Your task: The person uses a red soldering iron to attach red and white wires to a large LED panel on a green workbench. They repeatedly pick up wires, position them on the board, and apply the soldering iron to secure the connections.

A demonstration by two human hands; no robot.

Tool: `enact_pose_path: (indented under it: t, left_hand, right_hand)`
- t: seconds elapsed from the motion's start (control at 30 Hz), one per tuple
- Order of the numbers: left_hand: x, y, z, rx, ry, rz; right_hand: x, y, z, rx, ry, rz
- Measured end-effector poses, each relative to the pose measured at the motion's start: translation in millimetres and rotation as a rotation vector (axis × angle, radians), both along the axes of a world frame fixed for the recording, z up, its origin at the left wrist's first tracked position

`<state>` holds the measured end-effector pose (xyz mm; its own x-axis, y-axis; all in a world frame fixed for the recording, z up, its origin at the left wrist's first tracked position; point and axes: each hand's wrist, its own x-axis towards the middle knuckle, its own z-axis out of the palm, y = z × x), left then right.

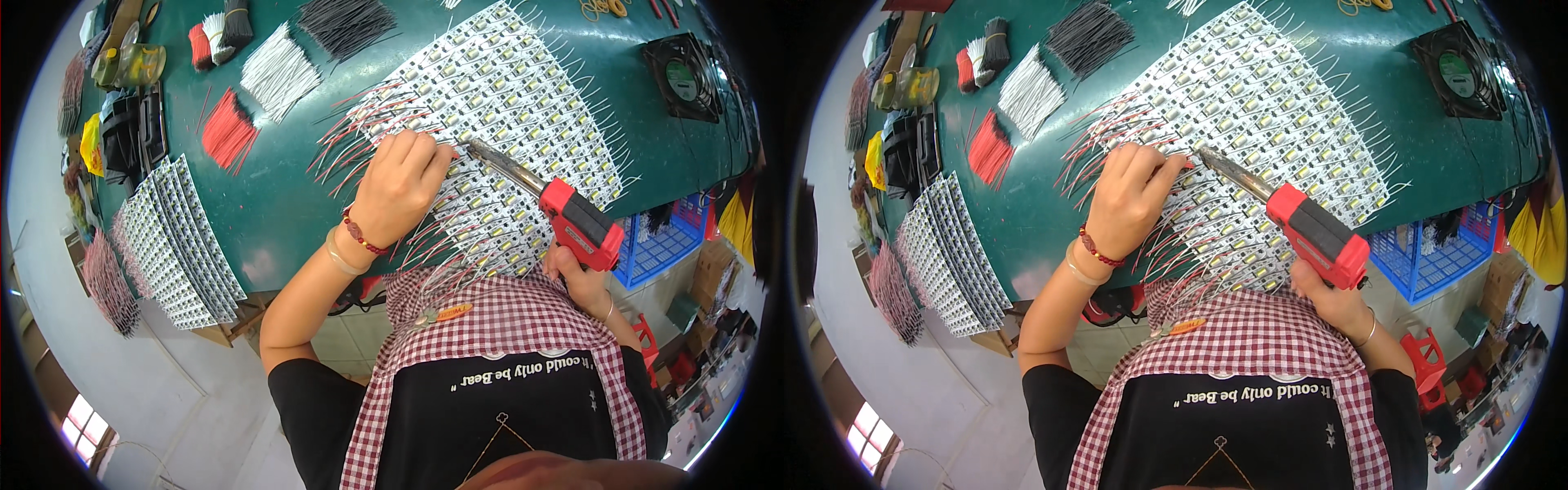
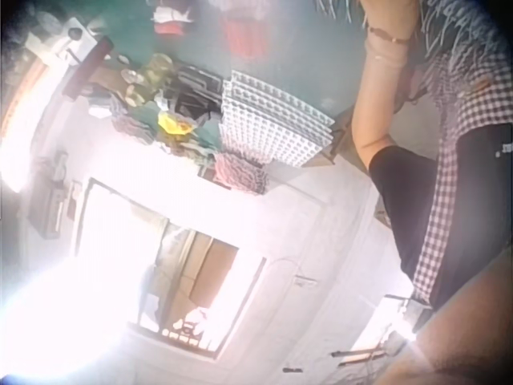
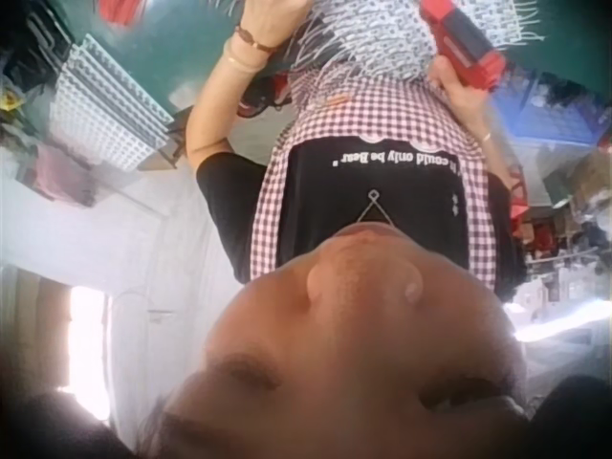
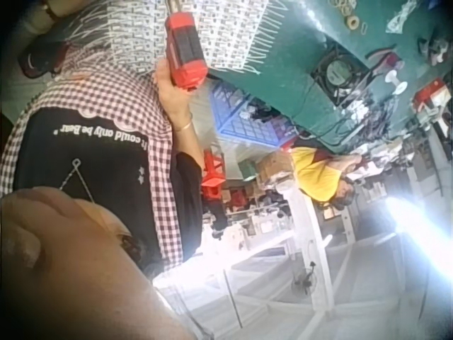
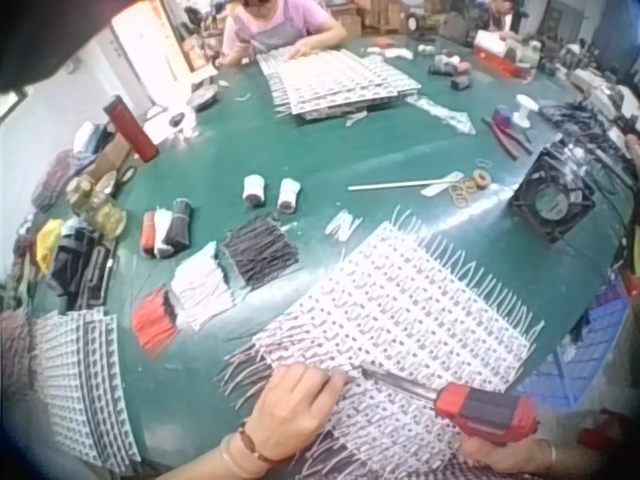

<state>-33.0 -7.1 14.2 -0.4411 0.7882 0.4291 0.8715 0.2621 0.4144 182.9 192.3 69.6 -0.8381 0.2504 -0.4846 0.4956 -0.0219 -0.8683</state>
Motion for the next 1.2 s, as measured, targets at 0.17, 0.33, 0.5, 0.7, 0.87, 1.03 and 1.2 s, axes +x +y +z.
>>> enact_pose_path:
  t: [0.17, 0.33, 0.5, 0.7, 0.87, 1.03, 1.2]
  left_hand:
    - [0, 0, 1, -0.023, 0.014, 0.001]
    - [-1, 0, 0, -0.028, 0.025, -0.003]
    - [0, 0, 2, -0.034, 0.036, -0.007]
    - [0, 0, 1, -0.032, 0.054, -0.013]
    - [0, 0, 0, -0.014, 0.059, -0.005]
    - [-1, 0, 5, -0.061, 0.122, 0.019]
    - [4, 0, 12, 0.035, 0.193, 0.103]
  right_hand:
    - [-4, -1, 6, -0.011, 0.026, -0.029]
    - [-3, 0, 4, -0.020, 0.053, -0.022]
    - [12, 4, -12, 0.088, 0.037, 0.061]
    - [2, -1, 2, 0.106, 0.024, 0.049]
    - [3, 0, -1, 0.076, 0.064, 0.052]
    - [5, 1, -3, 0.055, 0.108, 0.065]
    - [14, 5, -7, 0.013, 0.123, 0.003]
